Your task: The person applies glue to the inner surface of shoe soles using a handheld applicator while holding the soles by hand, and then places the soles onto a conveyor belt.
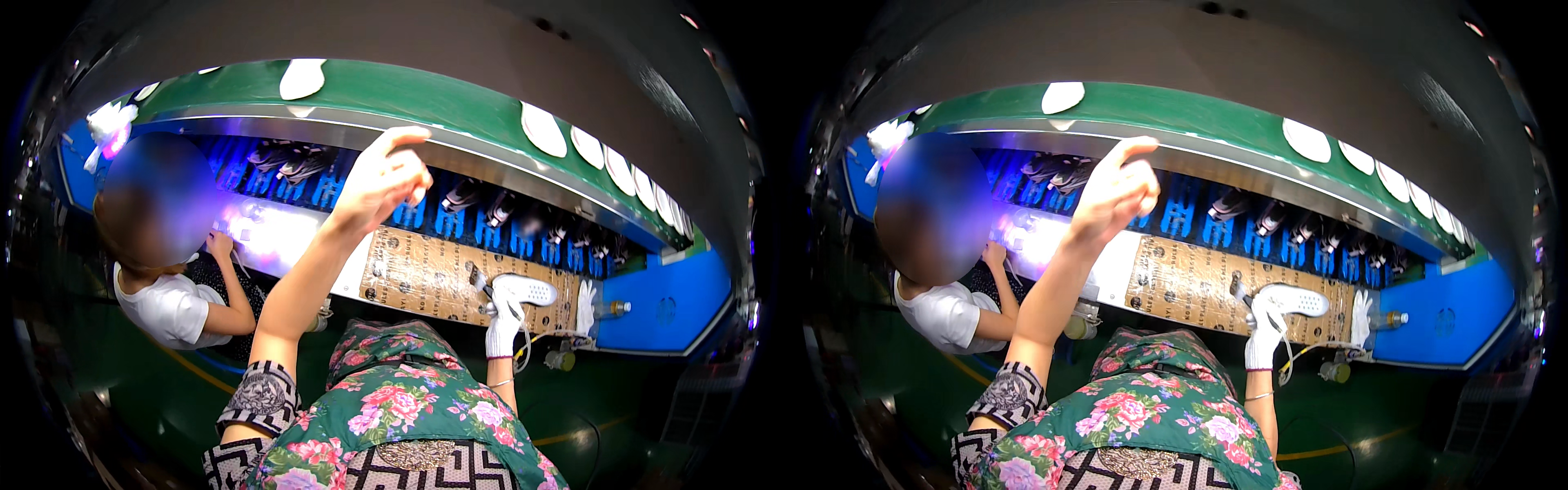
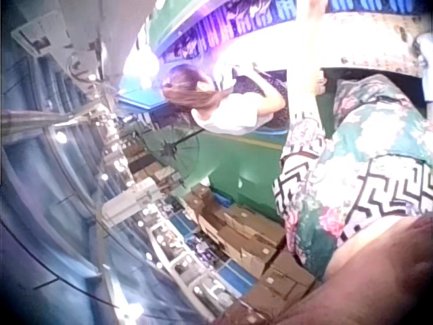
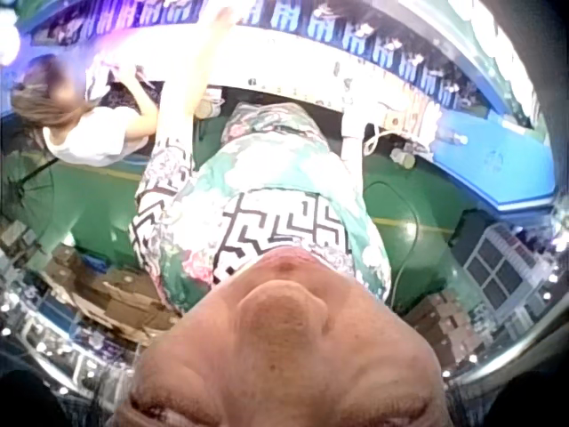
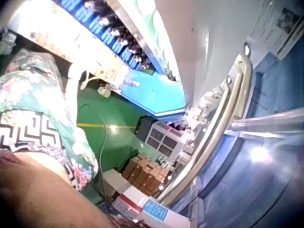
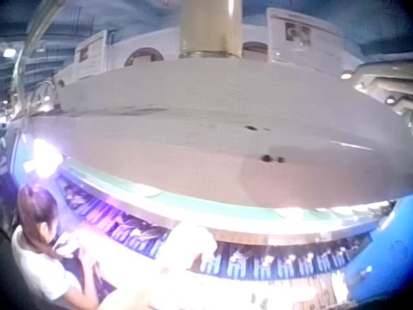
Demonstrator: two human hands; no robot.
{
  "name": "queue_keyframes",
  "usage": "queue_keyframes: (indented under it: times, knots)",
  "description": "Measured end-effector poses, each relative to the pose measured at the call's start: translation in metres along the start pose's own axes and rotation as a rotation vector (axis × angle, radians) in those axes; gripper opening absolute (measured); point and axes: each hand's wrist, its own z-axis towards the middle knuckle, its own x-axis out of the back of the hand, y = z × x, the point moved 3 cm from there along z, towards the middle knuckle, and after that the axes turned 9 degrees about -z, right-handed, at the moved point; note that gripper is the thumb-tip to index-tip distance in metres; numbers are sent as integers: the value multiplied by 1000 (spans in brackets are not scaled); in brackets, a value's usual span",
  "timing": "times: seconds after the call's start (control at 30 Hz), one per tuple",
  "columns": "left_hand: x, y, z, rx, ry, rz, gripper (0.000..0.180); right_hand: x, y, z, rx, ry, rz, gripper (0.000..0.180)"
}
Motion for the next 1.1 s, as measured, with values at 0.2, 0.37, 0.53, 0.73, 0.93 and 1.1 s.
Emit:
queue_keyframes:
  times: [0.2, 0.37, 0.53, 0.73, 0.93, 1.1]
  knots:
    - [83, 25, 129, -237, 160, 796, 45, -23, -9, -1, 47, -13, 10, 15]
    - [117, 87, 170, -529, 126, 1618, 55, -21, -4, 2, 66, 42, -91, 19]
    - [192, 195, 182, -585, 496, 1796, 53, -20, 7, 5, 68, 79, -193, 19]
    - [289, 279, 203, -468, 819, 1866, 51, -27, 13, 9, 49, 120, -250, 16]
    - [338, 298, 223, -280, 925, 1856, 49, -53, -1, 2, 6, 141, -246, 17]
    - [349, 293, 208, -219, 917, 1881, 49, -64, -2, 12, -4, 98, -298, 16]
